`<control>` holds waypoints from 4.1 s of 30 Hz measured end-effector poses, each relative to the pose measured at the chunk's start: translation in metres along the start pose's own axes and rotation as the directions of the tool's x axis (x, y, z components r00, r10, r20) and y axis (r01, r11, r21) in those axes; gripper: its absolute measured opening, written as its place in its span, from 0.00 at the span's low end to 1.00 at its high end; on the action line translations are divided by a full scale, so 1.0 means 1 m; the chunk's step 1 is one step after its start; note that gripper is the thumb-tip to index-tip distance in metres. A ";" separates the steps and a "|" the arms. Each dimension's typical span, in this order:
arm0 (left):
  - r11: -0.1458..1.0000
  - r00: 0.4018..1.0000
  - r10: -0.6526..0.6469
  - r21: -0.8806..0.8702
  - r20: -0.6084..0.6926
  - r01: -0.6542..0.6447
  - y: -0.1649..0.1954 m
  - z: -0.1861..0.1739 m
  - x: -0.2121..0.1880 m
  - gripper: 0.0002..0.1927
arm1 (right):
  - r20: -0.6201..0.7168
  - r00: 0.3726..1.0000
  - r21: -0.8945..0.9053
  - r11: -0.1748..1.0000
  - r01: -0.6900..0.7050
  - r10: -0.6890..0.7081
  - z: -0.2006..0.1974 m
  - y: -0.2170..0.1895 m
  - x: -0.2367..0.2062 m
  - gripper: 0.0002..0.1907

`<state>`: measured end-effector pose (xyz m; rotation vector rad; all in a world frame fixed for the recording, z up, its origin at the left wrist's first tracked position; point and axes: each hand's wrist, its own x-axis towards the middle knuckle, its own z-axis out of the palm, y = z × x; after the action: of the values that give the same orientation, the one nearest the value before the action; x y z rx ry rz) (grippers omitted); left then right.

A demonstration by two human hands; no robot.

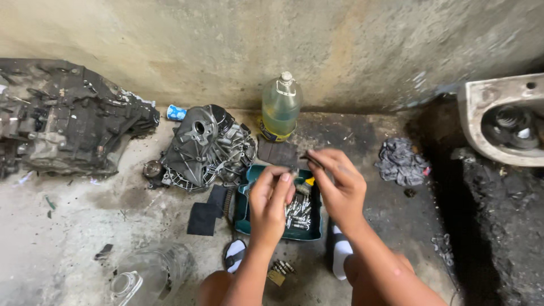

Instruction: The person sits on the floor and scrubs spark plugs with a small abrasive pad, then places them into a green tray. The person repeats this process for several spark plugs.

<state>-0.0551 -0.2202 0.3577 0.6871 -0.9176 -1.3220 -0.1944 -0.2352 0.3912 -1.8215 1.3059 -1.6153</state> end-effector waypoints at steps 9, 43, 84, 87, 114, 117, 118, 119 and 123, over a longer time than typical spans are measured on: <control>0.974 0.995 0.011 0.227 -0.099 0.012 -0.002 0.002 -0.012 0.10 | 0.195 0.906 -0.084 0.914 0.397 -0.376 -0.013 0.000 -0.010 0.21; 0.534 0.851 0.501 0.719 0.154 -0.444 0.000 0.008 -0.015 0.06 | 0.146 0.917 -0.281 0.873 0.399 -0.372 -0.024 -0.013 -0.018 0.21; 0.543 0.893 0.444 0.769 0.079 -0.338 0.000 0.014 -0.027 0.07 | 0.212 0.846 -0.170 0.834 0.524 -0.489 -0.037 -0.020 -0.017 0.27; 0.528 0.886 0.455 0.773 0.092 -0.352 -0.001 0.013 -0.026 0.07 | 0.236 0.923 -0.276 0.889 0.364 -0.305 -0.036 -0.020 -0.013 0.30; 0.936 0.954 0.218 0.322 -0.205 -0.144 -0.014 0.022 -0.039 0.07 | 0.174 0.873 -0.157 0.863 0.481 -0.455 -0.036 -0.014 -0.018 0.32; 0.950 0.957 0.184 0.291 -0.226 -0.114 -0.016 0.022 -0.040 0.07 | 0.226 0.919 -0.227 0.899 0.373 -0.324 -0.035 -0.012 -0.019 0.33; 0.952 0.957 0.177 0.286 -0.228 -0.108 -0.016 0.022 -0.040 0.07 | 0.195 0.924 -0.233 0.900 0.368 -0.328 -0.034 -0.011 -0.019 0.32; 0.954 0.958 0.171 0.280 -0.230 -0.103 -0.016 0.022 -0.039 0.07 | 0.166 0.929 -0.239 0.900 0.364 -0.332 -0.035 -0.011 -0.021 0.32; 0.911 0.943 0.284 0.356 -0.171 -0.210 -0.018 0.024 -0.038 0.08 | 0.256 0.891 -0.158 0.893 0.422 -0.376 -0.033 -0.008 -0.023 0.32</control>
<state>-0.0845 -0.1832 0.3479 0.9252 -1.0210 -0.8508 -0.2198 -0.2029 0.3933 -2.4556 1.0825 -1.4460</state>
